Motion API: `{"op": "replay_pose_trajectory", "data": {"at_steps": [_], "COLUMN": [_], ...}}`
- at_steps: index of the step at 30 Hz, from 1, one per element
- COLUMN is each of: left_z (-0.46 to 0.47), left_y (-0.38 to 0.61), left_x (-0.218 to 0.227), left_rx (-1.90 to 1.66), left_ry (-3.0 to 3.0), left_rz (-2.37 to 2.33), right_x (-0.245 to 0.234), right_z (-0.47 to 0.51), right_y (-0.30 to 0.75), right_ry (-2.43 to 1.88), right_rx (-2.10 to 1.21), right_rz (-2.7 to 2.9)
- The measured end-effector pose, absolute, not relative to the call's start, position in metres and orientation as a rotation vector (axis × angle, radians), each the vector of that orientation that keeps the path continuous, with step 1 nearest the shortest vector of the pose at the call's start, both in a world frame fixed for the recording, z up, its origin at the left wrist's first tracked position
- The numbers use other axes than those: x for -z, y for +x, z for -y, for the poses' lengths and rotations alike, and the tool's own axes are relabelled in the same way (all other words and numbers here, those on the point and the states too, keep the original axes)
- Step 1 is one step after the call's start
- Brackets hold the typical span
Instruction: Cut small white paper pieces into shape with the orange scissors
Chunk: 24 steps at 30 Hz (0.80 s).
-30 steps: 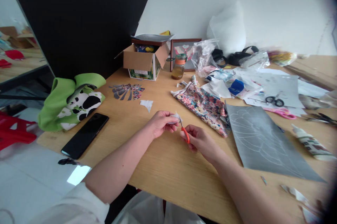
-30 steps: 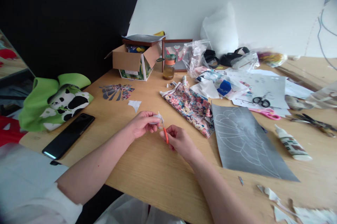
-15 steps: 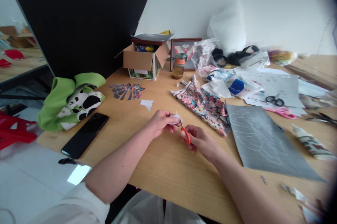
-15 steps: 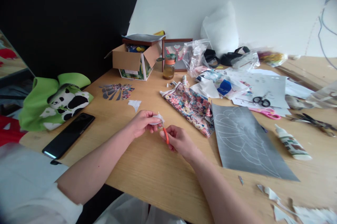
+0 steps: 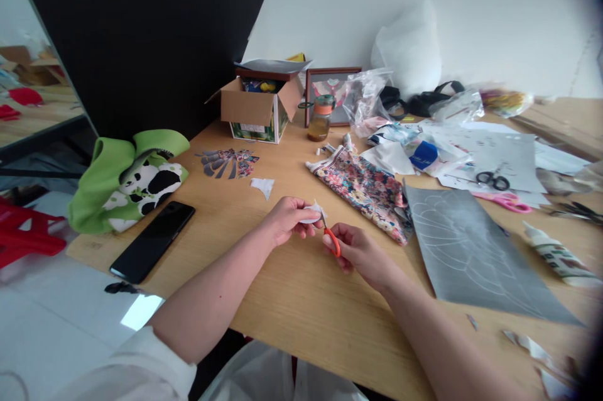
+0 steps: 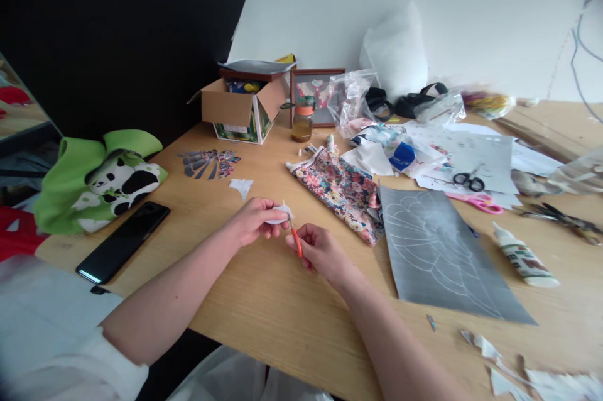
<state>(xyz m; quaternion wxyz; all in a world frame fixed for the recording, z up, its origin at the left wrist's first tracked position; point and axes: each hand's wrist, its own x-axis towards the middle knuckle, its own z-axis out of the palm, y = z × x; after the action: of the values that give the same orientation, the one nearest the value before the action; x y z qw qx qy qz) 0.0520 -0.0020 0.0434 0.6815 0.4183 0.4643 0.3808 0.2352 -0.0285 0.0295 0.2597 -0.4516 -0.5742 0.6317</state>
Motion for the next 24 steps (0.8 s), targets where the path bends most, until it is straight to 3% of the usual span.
{"op": "replay_pose_trajectory", "data": {"at_steps": [24], "left_z": [0.0015], "left_y": [0.0511], "left_x": [-0.0402], "left_rx": [-0.830], "left_ry": [0.956], "left_rz": [-1.037], "right_x": [-0.0336], "right_z": [0.0302], "right_y": [0.2353], "right_ry": [-1.199], "right_rx": [-1.780], "right_rz": [1.533]}}
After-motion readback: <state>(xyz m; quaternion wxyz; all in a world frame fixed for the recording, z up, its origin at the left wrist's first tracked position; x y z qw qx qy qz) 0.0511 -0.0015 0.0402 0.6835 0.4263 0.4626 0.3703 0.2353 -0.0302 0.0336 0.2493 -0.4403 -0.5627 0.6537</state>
